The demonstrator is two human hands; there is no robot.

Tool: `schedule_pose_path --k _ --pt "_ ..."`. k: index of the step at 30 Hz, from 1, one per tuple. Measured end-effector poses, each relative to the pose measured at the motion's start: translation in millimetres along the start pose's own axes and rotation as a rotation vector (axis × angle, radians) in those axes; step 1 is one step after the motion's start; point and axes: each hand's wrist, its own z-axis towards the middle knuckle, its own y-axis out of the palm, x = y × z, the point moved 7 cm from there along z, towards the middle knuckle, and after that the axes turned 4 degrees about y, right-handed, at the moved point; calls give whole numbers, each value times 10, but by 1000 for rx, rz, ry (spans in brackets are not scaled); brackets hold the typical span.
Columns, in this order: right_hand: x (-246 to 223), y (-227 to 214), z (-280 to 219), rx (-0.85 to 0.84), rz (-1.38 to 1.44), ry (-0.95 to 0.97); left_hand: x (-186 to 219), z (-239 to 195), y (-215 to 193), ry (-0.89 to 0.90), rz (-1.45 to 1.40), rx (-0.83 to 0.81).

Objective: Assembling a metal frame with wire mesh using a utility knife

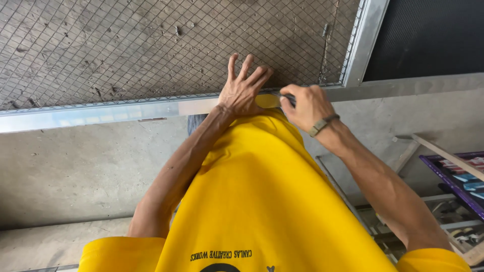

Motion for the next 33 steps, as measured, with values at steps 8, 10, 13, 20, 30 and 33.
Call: schedule_pose_path --k 8,10,13,20,30,33 --pt "-104 -225 -282 65 119 -34 -123 -172 -274 -67 36 -215" --pt "-102 -197 -253 82 122 -39 -179 -189 -281 -48 25 -229" --pt "-110 -171 -232 91 162 -48 -159 -214 -234 -13 -5 -203" --pt "-97 13 -96 52 140 -48 -185 -203 -250 -24 0 -100" --pt "-80 -38 -309 -18 63 57 -177 -220 -312 0 -29 -80" --pt "-296 -370 -221 -174 -62 175 -177 -344 -358 79 -32 -79"
